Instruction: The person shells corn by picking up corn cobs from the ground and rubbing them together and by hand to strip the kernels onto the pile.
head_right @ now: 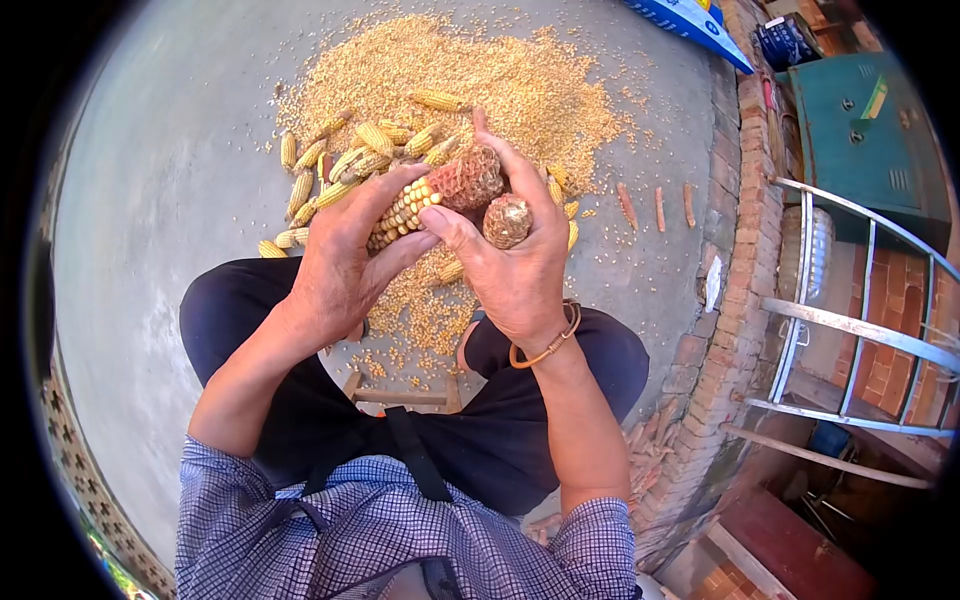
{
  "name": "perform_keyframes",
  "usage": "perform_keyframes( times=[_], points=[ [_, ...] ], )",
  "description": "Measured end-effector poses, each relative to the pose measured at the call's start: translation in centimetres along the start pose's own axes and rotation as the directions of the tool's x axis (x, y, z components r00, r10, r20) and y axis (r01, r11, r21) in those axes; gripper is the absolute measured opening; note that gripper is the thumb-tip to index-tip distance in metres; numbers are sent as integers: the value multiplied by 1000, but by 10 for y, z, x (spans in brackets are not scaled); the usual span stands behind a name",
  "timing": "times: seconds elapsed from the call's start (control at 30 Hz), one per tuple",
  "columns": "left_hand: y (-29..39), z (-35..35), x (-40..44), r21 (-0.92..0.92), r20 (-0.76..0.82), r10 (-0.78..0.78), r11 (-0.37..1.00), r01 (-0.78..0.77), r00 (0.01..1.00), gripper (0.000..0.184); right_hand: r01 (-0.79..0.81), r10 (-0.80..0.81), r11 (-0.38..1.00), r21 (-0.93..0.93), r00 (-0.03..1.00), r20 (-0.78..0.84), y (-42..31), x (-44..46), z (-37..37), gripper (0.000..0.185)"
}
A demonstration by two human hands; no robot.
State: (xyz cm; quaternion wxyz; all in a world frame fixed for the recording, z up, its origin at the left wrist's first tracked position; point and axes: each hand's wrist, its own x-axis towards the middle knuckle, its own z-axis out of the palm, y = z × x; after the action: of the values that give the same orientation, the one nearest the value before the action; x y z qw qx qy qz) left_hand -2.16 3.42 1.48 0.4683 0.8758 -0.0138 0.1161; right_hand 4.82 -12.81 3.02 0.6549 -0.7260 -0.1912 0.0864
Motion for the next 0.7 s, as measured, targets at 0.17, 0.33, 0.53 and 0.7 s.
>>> perform_keyframes(
  times=[0.17, 0.33, 0.53, 0.7],
  points=[
    [-2, 2, 1, -180, 29, -85, 980, 89, 996, 43, 82, -80, 991, -102, 997, 20, 3, 2, -3, 56],
    [0, 0, 2, -223, 38, -106, 968, 112, 994, 41, -48, 45, 995, 89, 998, 38, -5, 3, -7, 55],
    [0, 0, 2, -70, 1, -25, 997, 25, 1000, 41, -50, 50, 999, 10, 998, 47, -4, 1, -4, 52],
    [0, -1, 1, 25, -15, 2, 1000, -2, 1000, 47, -61, 59, 997, 38, 996, 70, 3, 1, -6, 52]
  ],
)
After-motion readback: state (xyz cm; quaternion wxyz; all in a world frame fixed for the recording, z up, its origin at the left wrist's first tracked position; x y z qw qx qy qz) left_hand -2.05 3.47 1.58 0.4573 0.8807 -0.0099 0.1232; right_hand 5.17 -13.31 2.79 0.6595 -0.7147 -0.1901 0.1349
